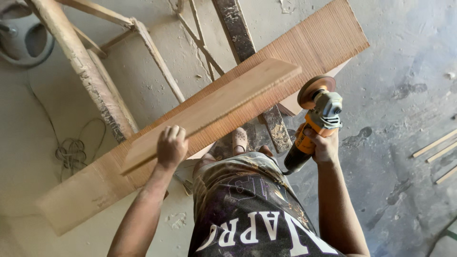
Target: The person uses an angle grinder with a sanding disc to smooth the surface of a long wooden plank resting on a workbench. They move the tool along the plank's length, then flip the plank to sand the other side.
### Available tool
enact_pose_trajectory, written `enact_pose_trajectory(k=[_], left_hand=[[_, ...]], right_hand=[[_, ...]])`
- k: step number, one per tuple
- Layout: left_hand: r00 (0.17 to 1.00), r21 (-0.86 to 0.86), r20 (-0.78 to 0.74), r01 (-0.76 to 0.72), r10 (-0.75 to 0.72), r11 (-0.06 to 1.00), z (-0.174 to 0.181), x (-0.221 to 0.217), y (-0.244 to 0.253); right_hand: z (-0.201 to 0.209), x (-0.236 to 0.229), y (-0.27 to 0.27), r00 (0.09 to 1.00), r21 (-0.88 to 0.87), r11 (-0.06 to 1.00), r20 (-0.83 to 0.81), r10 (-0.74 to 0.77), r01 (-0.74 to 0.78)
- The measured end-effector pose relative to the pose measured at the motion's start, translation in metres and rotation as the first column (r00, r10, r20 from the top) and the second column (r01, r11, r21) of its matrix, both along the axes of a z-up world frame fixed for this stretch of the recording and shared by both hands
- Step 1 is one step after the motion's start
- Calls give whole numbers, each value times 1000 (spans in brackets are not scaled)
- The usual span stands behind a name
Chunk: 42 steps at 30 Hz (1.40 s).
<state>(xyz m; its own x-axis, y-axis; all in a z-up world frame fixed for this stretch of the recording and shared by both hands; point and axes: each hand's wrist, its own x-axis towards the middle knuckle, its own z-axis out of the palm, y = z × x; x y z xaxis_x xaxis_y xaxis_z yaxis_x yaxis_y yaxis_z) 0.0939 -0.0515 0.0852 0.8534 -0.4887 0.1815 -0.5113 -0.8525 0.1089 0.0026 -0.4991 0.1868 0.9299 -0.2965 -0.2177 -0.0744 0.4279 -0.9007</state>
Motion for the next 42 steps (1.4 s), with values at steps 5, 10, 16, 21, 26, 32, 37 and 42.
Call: enact_pose_trajectory(k=[5, 10, 16, 21, 26, 32, 37, 42], left_hand=[[964, -39, -230, -145, 132, 989, -21, -55, -33], [976, -90, -138, -182, 169, 979, -36, -67, -56], [965, -139, -240, -142, 106, 980, -13, -33, -25], [969, -165, -201, -175, 141, 971, 17, 14, 1], [912, -125, -304, -326, 277, 937, 33, 15, 16], [834, -154, -226, -542, 504, 827, 41, -36, 100], [726, -262, -310, -685, 613, 679, 25, -84, 159], [763, -614, -434, -639, 478, 463, -27, -99, 165]], right_hand=[[-8, 4, 6, 995, -13, 996, -45, 90, -91], [-17, 11, 13, 979, -37, 985, -116, 165, -170], [-1, 18, 19, 966, -74, 966, -103, 238, -246], [23, 36, 24, 918, -244, 886, -149, 367, -394], [33, 60, 54, 821, -409, 714, -344, 455, -568], [41, 79, 129, 643, -443, 466, -547, 536, -766], [44, 77, 207, 476, -393, 271, -678, 560, -879], [43, 61, 275, 362, -375, 125, -670, 648, -919]])
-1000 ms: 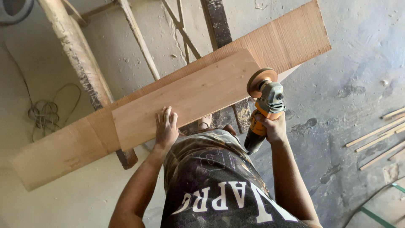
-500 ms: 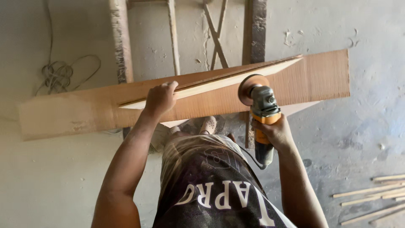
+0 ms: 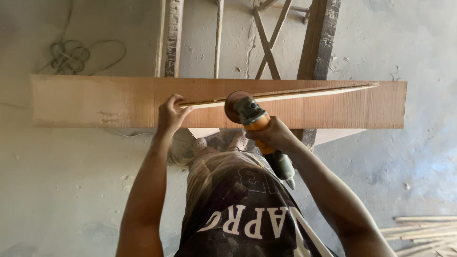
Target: The person uses an angle grinder with a sanding disc to smooth the surface of a long wooden plank resting on a workbench. They move the tool along the plank's length, then flip the plank to sand the other side.
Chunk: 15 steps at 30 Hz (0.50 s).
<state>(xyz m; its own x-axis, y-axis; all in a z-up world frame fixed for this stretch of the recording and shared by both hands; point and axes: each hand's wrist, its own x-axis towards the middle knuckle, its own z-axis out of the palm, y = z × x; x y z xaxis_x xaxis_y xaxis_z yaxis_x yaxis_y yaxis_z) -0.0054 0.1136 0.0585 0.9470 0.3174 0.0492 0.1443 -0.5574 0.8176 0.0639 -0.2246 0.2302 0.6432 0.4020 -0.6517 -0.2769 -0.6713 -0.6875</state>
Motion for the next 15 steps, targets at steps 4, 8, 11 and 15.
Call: enact_pose_trajectory(k=[4, 8, 11, 15], left_hand=[[1000, -194, -15, -16, 14, 981, -32, -2, -14], [997, -199, 58, -29, 41, 980, -38, -3, -18], [996, -207, 89, -4, 23, 978, -34, 0, -13], [993, -213, 120, 16, 10, 977, -28, 0, -13]], right_hand=[[0, -13, 41, 1000, 23, 1000, -19, 21, -21], [0, -19, 67, 998, -101, 993, 35, 59, -55], [0, -19, 76, 997, -81, 996, 66, 33, -28], [-1, -19, 71, 997, -133, 991, 77, -8, 18]])
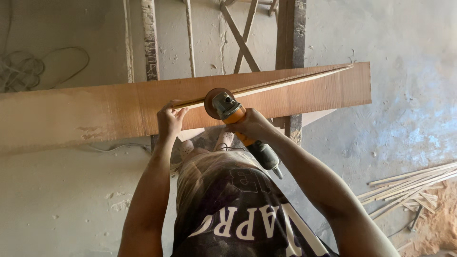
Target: The person uses an angle grinder with a sanding disc to smooth the surface of a long wooden plank resting on a workbench. They move the tool along the plank's length, then flip the plank to sand the other side.
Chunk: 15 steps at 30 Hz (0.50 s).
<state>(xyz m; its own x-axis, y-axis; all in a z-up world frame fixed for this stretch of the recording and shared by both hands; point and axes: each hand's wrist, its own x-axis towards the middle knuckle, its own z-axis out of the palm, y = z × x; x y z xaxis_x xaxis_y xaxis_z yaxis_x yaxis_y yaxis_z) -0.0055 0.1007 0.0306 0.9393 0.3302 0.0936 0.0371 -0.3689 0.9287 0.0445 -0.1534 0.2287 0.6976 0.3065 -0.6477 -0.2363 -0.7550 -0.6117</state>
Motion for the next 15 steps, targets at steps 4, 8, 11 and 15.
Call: enact_pose_trajectory(k=[4, 8, 11, 15], left_hand=[[1000, 15, -26, -4, 5, 1000, 3, 0, 4], [1000, -8, 4, 15, -15, 1000, 2, -1, 1], [999, -1, 41, 11, -11, 1000, 2, -2, 0], [1000, 12, 0, -16, 16, 1000, 6, -5, -1]], right_hand=[[-3, 4, -19, 996, 1, 998, -49, -69, 69], [-7, 11, -47, 990, 25, 991, -50, -128, 130], [-8, 21, -70, 980, 81, 978, -65, -187, 192], [-5, 34, -103, 967, 110, 961, -34, -253, 255]])
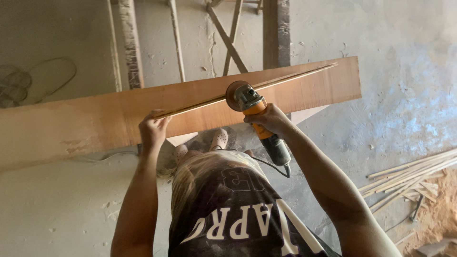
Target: The person uses an angle grinder with a sanding disc to smooth the surface of a long wooden plank resting on a workbench. They move the tool along the plank's length, then flip the plank to sand the other side.
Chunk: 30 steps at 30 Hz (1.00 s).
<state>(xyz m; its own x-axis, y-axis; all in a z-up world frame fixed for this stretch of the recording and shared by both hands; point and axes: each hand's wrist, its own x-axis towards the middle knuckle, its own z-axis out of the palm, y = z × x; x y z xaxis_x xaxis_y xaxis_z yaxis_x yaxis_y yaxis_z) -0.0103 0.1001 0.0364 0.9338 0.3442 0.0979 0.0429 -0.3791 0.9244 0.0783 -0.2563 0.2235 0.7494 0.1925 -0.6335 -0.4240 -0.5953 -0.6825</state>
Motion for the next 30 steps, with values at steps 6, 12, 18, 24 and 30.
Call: enact_pose_trajectory(k=[6, 12, 18, 24, 30], left_hand=[[1000, -46, 21, 21, -20, 999, 7, -3, 1], [1000, 5, -7, 18, -18, 1000, 13, -4, 3], [997, -74, -74, 20, -25, 997, 21, -5, 5], [992, -63, -121, 12, -20, 998, 16, -7, 5], [995, -124, -98, 17, -29, 992, 14, -8, 5]], right_hand=[[2, 22, -60, 992, 18, 992, -32, -125, 126], [6, 48, -122, 971, -169, 959, -23, -236, 229], [12, 67, -178, 952, -104, 946, 7, -308, 307], [15, 84, -229, 915, 26, 914, -15, -404, 404], [22, 95, -270, 902, 62, 900, 18, -432, 430]])
